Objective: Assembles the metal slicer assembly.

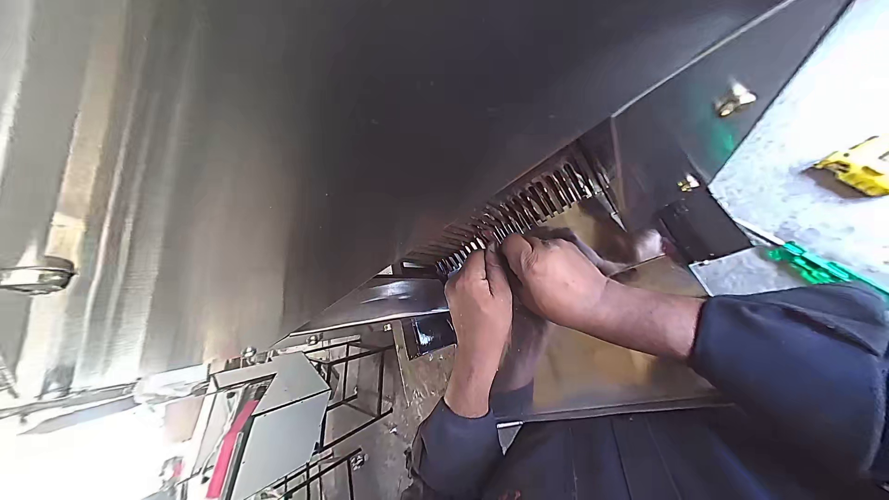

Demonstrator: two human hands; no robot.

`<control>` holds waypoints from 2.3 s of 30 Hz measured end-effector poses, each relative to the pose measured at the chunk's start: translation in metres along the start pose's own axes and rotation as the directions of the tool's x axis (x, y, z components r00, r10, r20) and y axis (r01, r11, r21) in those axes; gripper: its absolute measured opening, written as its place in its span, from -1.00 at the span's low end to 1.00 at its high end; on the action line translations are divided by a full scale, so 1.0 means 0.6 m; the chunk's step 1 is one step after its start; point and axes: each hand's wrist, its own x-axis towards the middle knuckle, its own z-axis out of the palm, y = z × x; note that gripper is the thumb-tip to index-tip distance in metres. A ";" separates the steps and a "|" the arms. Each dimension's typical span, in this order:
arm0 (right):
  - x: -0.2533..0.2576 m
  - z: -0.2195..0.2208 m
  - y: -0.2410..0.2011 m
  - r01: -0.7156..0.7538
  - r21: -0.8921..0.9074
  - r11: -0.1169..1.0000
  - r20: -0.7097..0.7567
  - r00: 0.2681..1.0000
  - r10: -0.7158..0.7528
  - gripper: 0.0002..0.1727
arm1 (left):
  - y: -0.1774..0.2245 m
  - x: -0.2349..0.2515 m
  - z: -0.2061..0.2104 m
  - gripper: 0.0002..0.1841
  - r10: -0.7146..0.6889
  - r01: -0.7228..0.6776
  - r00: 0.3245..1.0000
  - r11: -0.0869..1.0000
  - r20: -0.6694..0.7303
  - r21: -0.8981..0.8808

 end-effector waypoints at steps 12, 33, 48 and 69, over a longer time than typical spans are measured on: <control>-0.004 -0.008 0.004 -0.039 0.008 0.999 0.131 0.991 0.038 -0.84 | 0.007 -0.005 0.001 -0.68 -0.170 0.185 0.980 0.969 0.102 -0.162; 0.011 0.033 0.016 -0.009 0.034 0.999 -0.064 0.998 0.011 -0.75 | 0.010 -0.039 0.026 -0.69 -0.237 0.144 0.969 0.778 -0.075 -0.611; 0.031 0.010 -0.044 -0.109 0.063 0.992 -0.080 0.990 0.113 -0.83 | -0.015 -0.019 -0.028 -0.70 -0.313 0.350 0.905 0.162 0.288 -0.923; 0.062 -0.046 -0.165 -0.031 0.094 0.995 -0.366 0.929 0.063 -0.81 | 0.006 -0.001 -0.143 -0.68 -0.081 0.089 0.994 0.136 0.079 -0.987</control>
